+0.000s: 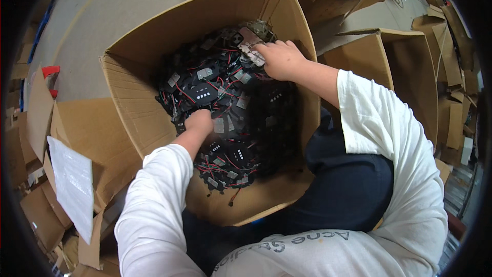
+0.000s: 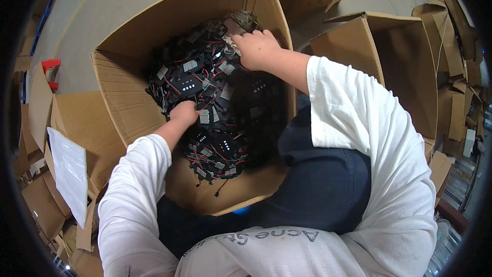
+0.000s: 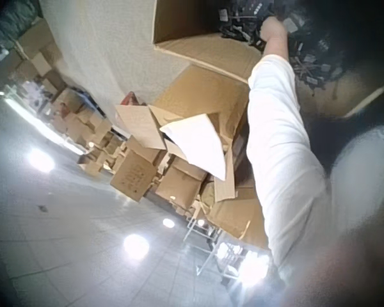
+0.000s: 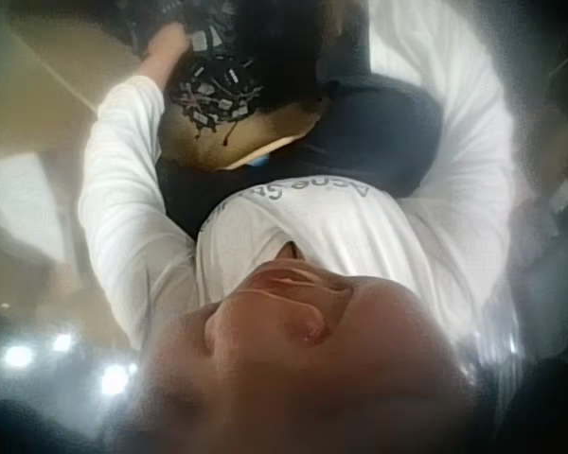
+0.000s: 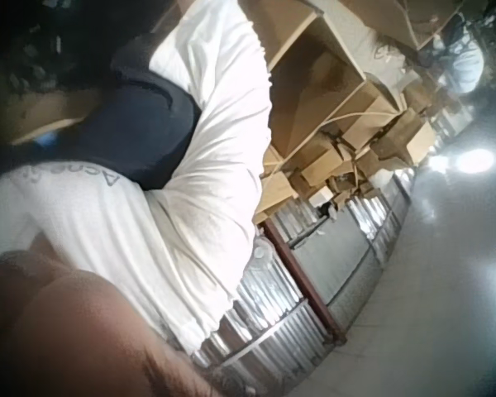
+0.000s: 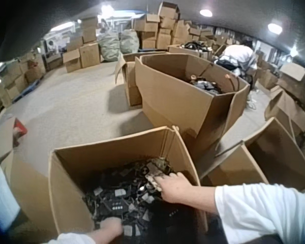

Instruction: The person is sorting and untangling electronic components with wires from a large cardboard box.

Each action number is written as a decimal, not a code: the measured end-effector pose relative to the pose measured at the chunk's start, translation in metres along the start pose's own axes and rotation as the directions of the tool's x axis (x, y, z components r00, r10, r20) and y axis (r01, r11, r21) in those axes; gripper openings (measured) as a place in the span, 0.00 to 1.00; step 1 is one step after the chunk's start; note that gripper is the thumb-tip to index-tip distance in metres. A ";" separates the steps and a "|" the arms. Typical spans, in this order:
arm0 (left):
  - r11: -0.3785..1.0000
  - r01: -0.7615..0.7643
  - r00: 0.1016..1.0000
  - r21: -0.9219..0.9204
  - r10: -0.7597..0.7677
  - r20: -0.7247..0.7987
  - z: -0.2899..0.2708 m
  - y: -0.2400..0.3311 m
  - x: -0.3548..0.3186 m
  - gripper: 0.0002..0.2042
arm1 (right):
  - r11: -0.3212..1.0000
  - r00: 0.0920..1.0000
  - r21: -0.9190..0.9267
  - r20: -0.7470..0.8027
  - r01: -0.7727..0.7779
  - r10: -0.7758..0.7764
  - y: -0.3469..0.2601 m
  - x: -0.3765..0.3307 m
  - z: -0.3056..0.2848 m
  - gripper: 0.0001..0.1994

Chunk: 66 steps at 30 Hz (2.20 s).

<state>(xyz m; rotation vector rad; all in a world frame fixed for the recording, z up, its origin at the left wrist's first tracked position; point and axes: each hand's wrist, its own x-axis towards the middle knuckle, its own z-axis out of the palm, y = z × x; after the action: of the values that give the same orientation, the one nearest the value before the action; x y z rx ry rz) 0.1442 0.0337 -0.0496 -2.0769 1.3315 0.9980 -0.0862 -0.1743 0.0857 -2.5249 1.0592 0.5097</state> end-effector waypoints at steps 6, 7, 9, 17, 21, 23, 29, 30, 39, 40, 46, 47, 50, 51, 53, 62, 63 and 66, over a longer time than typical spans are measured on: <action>0.919 -0.335 0.907 0.210 0.374 -0.191 -0.070 0.038 -0.066 0.17 | 0.999 0.979 0.011 -0.202 0.042 -0.039 0.021 -0.011 0.013 0.27; 0.936 -0.336 0.927 0.108 0.349 -0.140 -0.081 0.040 -0.070 0.17 | 0.998 0.977 0.008 -0.205 0.068 -0.065 0.022 -0.010 0.019 0.27; 0.942 -0.333 0.941 -0.029 0.331 -0.064 -0.102 0.037 -0.080 0.17 | 0.998 0.980 0.005 -0.185 0.068 -0.066 0.023 -0.017 0.022 0.26; 0.944 -0.151 0.988 0.292 0.132 0.085 -0.037 0.018 -0.033 0.19 | 0.978 0.976 0.051 -0.099 0.201 -0.195 0.013 -0.011 0.024 0.24; 0.911 -0.187 0.978 0.368 0.136 0.160 0.001 0.010 -0.014 0.19 | 0.969 0.969 0.019 -0.023 0.248 -0.247 0.004 -0.007 0.029 0.24; 0.922 -0.195 0.979 0.335 0.161 0.126 -0.002 0.023 -0.022 0.17 | 0.971 0.971 0.015 0.023 0.238 -0.238 0.012 -0.009 0.034 0.25; 0.890 -0.181 0.983 0.418 0.162 0.081 -0.024 0.027 -0.013 0.12 | 0.959 0.958 0.023 0.033 0.284 -0.285 0.012 -0.008 0.029 0.22; 0.860 -0.174 0.985 0.480 0.148 0.092 -0.037 0.037 -0.018 0.12 | 0.957 0.957 0.031 0.023 0.287 -0.288 0.015 -0.008 0.031 0.22; 0.887 -0.274 0.957 0.372 0.290 0.012 -0.017 0.037 -0.012 0.16 | 0.946 0.945 0.089 0.076 0.312 -0.319 0.017 -0.006 0.032 0.22; 0.889 -0.292 0.939 0.352 0.335 -0.069 -0.015 0.038 -0.015 0.17 | 0.935 0.935 0.118 0.084 0.333 -0.344 0.016 -0.007 0.033 0.23; 0.866 -0.344 0.914 0.364 0.397 -0.082 0.011 0.028 -0.002 0.16 | 0.936 0.925 0.089 0.150 0.340 -0.350 0.017 -0.009 0.035 0.23; 0.867 -0.340 0.915 0.365 0.394 -0.082 0.011 0.025 0.003 0.16 | 0.935 0.924 0.090 0.149 0.343 -0.353 0.015 -0.007 0.035 0.23; 0.847 -0.311 0.926 0.431 0.372 -0.065 0.001 0.029 0.009 0.13 | 0.935 0.922 0.084 0.158 0.345 -0.354 0.014 -0.006 0.034 0.23; 0.864 -0.299 0.936 0.404 0.349 -0.053 -0.004 0.030 0.007 0.11 | 0.936 0.920 0.077 0.170 0.344 -0.353 0.014 -0.007 0.034 0.23; 0.825 -0.310 0.926 0.472 0.374 -0.046 -0.019 0.038 -0.009 0.12 | 0.936 0.918 0.072 0.180 0.346 -0.353 0.014 -0.008 0.032 0.23; 0.719 -0.597 0.702 0.355 0.683 -0.203 -0.105 0.125 -0.126 0.08 | 0.511 0.661 0.587 -0.055 0.628 -0.749 0.014 -0.017 0.043 0.42; 0.684 -0.648 0.663 0.334 0.723 -0.193 -0.118 0.121 -0.124 0.09 | 0.498 0.701 0.691 -0.019 0.525 -0.713 0.000 -0.024 0.040 0.42; 0.473 -0.881 0.456 0.005 0.852 -0.257 -0.132 0.102 -0.091 0.09 | 0.533 0.761 0.805 0.166 0.263 -0.627 -0.004 -0.023 0.019 0.41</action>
<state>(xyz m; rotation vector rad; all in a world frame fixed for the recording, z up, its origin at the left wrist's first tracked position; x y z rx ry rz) 0.0703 -0.0517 0.1029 -1.5092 2.6715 1.2549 -0.1016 -0.1493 0.0801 -1.6880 0.2632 0.3506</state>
